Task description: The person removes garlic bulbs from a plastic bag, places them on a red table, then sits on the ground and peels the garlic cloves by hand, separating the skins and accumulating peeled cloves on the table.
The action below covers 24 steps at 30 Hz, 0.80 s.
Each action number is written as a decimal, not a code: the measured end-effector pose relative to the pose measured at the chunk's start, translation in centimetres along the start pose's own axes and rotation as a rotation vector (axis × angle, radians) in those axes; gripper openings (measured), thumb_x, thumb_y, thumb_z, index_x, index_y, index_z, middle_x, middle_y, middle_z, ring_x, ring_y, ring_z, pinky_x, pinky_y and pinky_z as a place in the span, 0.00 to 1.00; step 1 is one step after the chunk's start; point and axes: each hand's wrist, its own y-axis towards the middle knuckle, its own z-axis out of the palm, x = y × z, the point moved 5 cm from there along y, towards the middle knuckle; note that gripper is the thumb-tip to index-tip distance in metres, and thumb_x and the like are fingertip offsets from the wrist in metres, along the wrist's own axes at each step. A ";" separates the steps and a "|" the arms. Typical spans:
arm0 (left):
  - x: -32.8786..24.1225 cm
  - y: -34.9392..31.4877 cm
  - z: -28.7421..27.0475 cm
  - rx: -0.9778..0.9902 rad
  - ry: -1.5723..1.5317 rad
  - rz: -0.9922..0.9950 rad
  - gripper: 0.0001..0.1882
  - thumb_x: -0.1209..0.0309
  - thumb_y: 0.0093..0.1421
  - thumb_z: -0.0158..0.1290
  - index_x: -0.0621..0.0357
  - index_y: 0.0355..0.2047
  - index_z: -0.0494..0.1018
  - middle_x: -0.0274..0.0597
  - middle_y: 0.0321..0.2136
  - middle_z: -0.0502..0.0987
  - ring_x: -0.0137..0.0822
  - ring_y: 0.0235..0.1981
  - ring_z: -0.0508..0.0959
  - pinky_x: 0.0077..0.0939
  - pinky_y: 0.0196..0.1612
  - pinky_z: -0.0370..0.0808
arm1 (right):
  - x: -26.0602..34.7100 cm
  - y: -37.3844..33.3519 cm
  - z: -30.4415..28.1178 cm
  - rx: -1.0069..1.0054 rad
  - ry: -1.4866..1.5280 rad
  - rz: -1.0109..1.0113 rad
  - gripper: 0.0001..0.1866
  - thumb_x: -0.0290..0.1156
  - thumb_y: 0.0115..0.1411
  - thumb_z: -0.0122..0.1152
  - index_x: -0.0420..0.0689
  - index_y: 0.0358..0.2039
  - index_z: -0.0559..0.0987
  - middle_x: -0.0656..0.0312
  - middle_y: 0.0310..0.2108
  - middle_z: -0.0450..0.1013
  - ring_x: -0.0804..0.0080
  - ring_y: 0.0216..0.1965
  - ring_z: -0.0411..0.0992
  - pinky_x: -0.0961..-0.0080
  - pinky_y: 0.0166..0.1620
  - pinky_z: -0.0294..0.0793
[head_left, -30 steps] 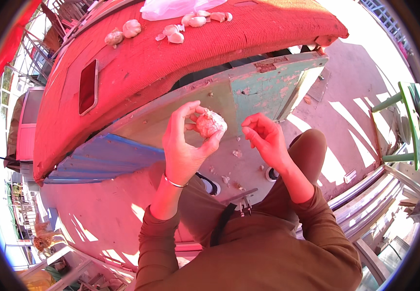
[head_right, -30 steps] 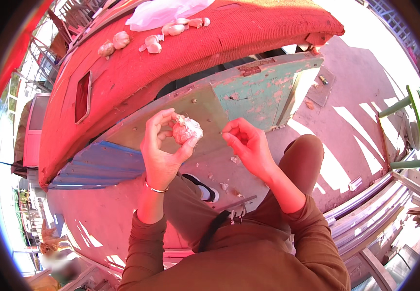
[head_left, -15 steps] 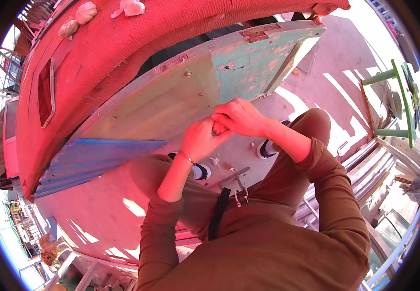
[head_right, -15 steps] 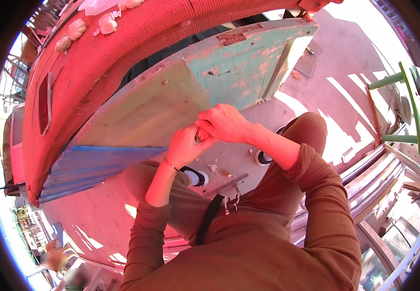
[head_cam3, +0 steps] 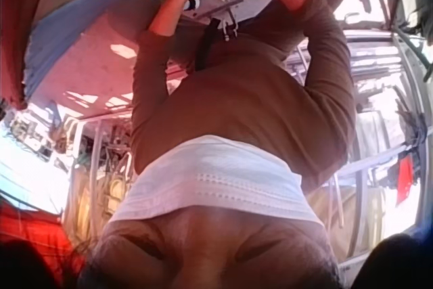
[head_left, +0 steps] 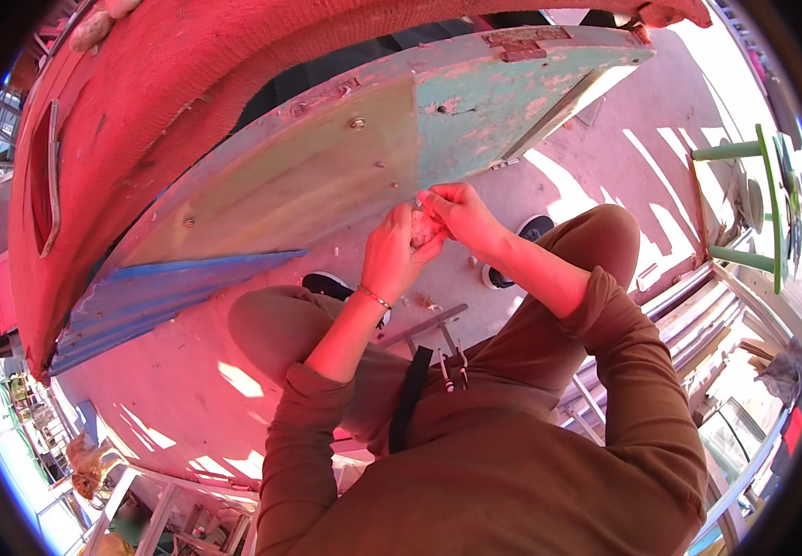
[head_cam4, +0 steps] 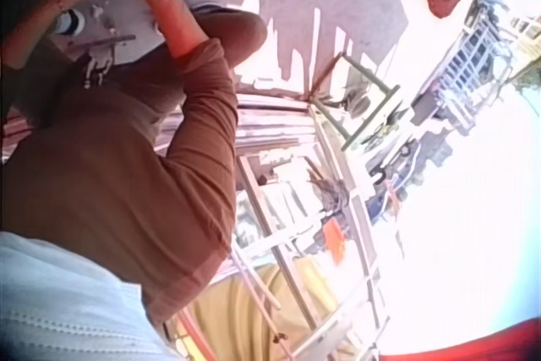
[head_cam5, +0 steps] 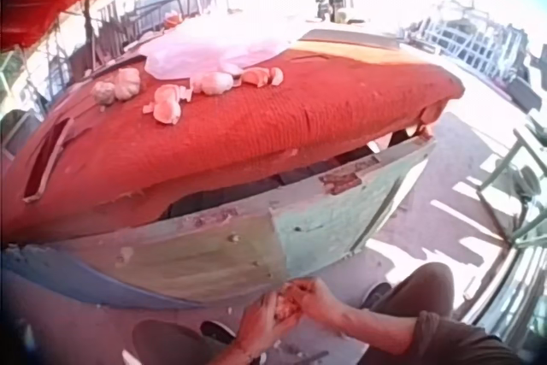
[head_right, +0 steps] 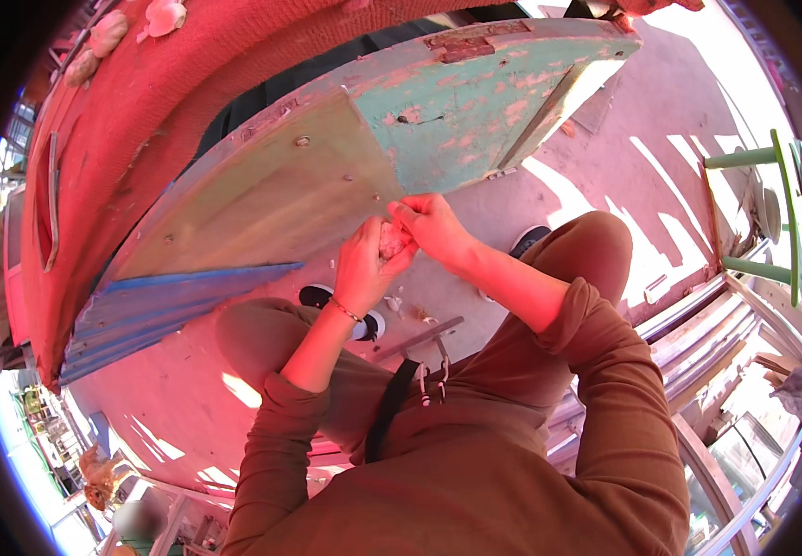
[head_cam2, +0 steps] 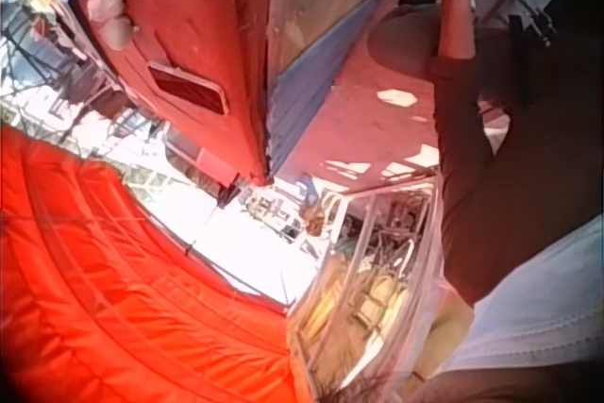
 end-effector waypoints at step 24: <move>0.7 -0.2 -0.3 -0.047 -0.112 -0.060 0.26 0.68 0.54 0.66 0.60 0.51 0.70 0.50 0.41 0.77 0.48 0.38 0.79 0.36 0.42 0.77 | 2.2 -1.0 1.0 0.148 -0.445 -0.397 0.15 0.35 0.68 0.58 0.37 0.28 0.79 0.63 0.20 0.73 0.74 0.23 0.70 0.69 0.29 0.68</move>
